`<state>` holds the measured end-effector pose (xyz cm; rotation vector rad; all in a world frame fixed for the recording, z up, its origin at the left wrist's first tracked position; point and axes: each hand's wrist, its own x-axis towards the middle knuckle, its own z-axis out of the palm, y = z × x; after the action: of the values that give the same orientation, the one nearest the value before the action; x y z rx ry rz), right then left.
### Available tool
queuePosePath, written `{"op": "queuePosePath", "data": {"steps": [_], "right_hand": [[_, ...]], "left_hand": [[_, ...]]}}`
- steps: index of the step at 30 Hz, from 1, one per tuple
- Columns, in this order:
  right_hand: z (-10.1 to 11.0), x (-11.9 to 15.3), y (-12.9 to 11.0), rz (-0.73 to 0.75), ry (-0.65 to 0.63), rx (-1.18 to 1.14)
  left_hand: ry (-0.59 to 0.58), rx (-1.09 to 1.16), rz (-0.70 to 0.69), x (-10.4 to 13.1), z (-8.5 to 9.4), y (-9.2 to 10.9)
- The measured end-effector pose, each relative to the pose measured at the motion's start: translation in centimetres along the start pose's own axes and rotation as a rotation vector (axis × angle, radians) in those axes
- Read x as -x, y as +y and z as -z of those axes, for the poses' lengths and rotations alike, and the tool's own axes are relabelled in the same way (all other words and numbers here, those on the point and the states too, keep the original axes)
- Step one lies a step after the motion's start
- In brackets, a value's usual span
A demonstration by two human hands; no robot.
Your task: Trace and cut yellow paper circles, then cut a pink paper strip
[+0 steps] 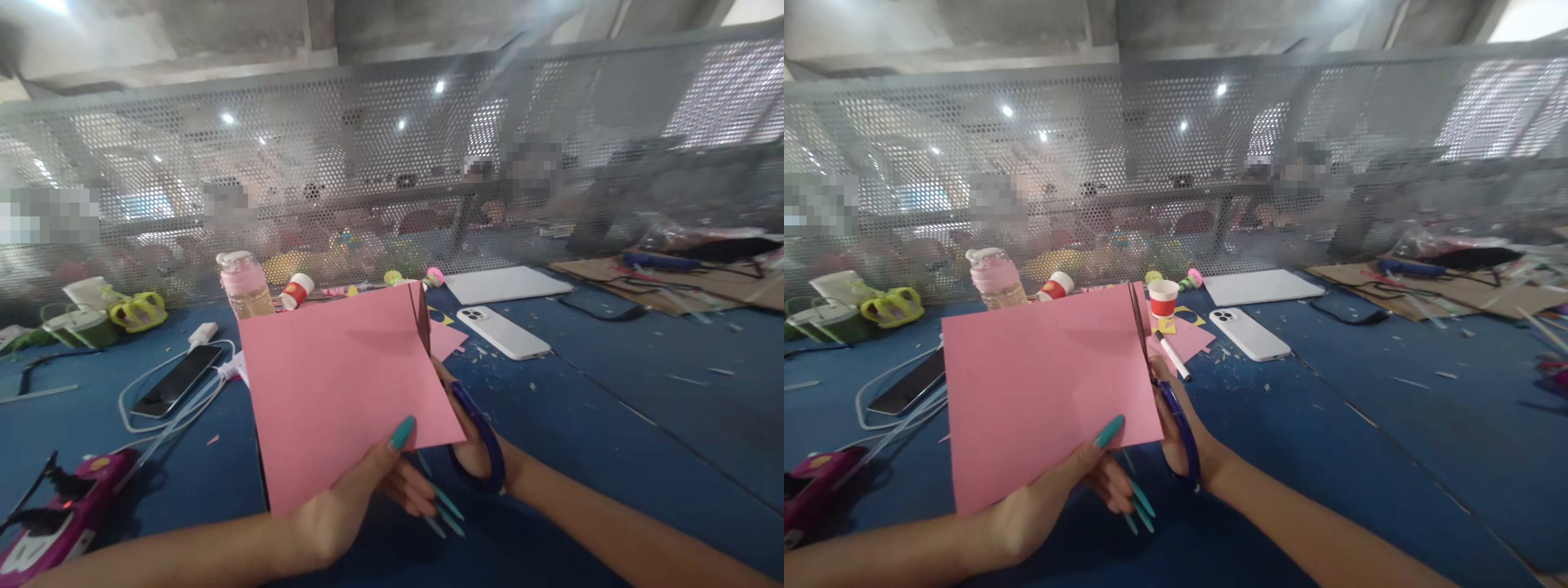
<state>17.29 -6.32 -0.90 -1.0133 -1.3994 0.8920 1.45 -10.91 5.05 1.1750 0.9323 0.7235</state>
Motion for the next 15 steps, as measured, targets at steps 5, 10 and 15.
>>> {"op": "queuePosePath", "data": {"steps": [5,10,15], "right_hand": [[-0.2,-0.1,-1.1,0.002,-0.019,0.008],[-0.1,-0.3,-2.0,0.101,-0.110,0.018],[-0.3,-0.4,-2.9,0.203,-0.086,0.051]], "left_hand": [[0.009,0.011,-0.016,-0.1,0.0,-0.2],[-0.007,0.005,-0.011,-0.1,0.1,-0.5],[-0.034,-0.014,-0.015,0.0,0.2,-0.6]]}}
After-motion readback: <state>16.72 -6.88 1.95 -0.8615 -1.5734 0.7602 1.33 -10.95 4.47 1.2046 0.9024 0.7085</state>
